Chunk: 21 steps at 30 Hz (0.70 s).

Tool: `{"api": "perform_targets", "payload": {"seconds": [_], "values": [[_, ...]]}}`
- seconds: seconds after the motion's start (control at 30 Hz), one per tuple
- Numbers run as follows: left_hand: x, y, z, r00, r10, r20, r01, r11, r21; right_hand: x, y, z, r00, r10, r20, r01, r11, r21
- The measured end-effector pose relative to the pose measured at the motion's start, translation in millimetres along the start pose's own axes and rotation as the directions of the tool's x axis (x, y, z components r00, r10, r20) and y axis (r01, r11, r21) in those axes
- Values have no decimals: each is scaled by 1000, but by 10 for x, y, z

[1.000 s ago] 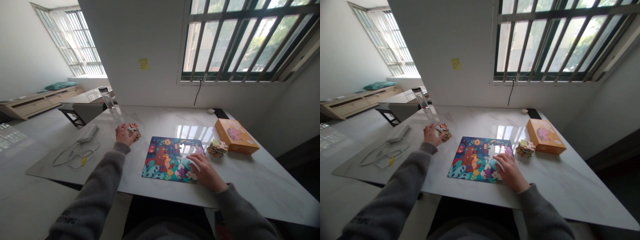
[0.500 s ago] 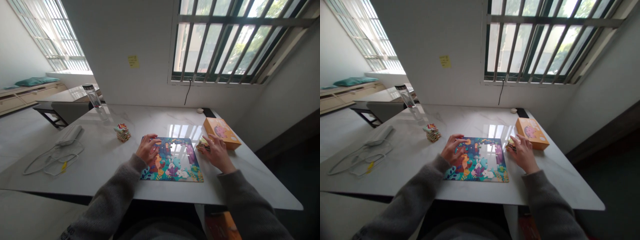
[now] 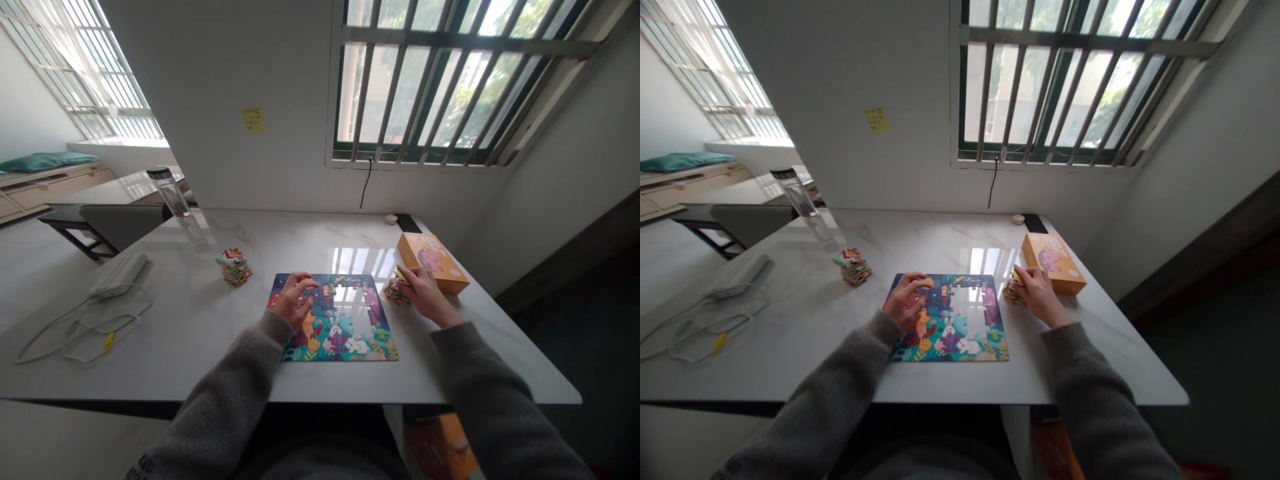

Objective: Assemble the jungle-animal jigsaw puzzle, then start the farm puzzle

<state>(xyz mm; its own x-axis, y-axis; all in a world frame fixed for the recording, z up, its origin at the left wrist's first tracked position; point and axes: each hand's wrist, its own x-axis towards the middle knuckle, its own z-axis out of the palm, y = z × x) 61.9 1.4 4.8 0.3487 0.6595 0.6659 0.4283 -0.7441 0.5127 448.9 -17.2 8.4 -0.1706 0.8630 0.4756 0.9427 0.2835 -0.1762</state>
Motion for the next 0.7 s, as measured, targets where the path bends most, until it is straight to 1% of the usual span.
{"api": "perform_targets", "payload": {"seconds": [0.07,0.13,0.2,0.23,0.3,0.37,0.43,0.47,0.57,0.7], "values": [[-3,-2,4,1000,-4,7,4,1000,-2,29,-11,-37,1000,11,-25,-11,1000,1],[-2,6,11,1000,-8,12,8,1000,-10,54,-82,-86,998,22,-60,-21,999,24],[6,27,22,1000,-11,20,12,999,-31,76,-240,-128,997,24,-76,-16,994,108],[11,40,30,999,-9,31,11,999,-43,87,-351,-138,998,13,-63,-2,984,177],[18,65,52,996,20,82,-16,998,-56,113,-612,-129,999,-46,5,42,950,309],[16,82,78,984,64,167,-56,997,-47,142,-878,-84,992,-118,41,95,924,371],[5,92,101,966,88,242,-79,996,-47,167,-1097,-23,984,-150,101,87,881,466],[-1,96,109,962,86,259,-74,996,-55,177,-1185,7,977,-163,135,71,852,518],[-11,114,122,966,73,246,-54,995,-81,180,-1388,88,949,-212,233,13,765,644],[-11,139,142,973,103,205,-85,992,-95,148,-1620,166,920,-224,321,-91,674,733]]}}
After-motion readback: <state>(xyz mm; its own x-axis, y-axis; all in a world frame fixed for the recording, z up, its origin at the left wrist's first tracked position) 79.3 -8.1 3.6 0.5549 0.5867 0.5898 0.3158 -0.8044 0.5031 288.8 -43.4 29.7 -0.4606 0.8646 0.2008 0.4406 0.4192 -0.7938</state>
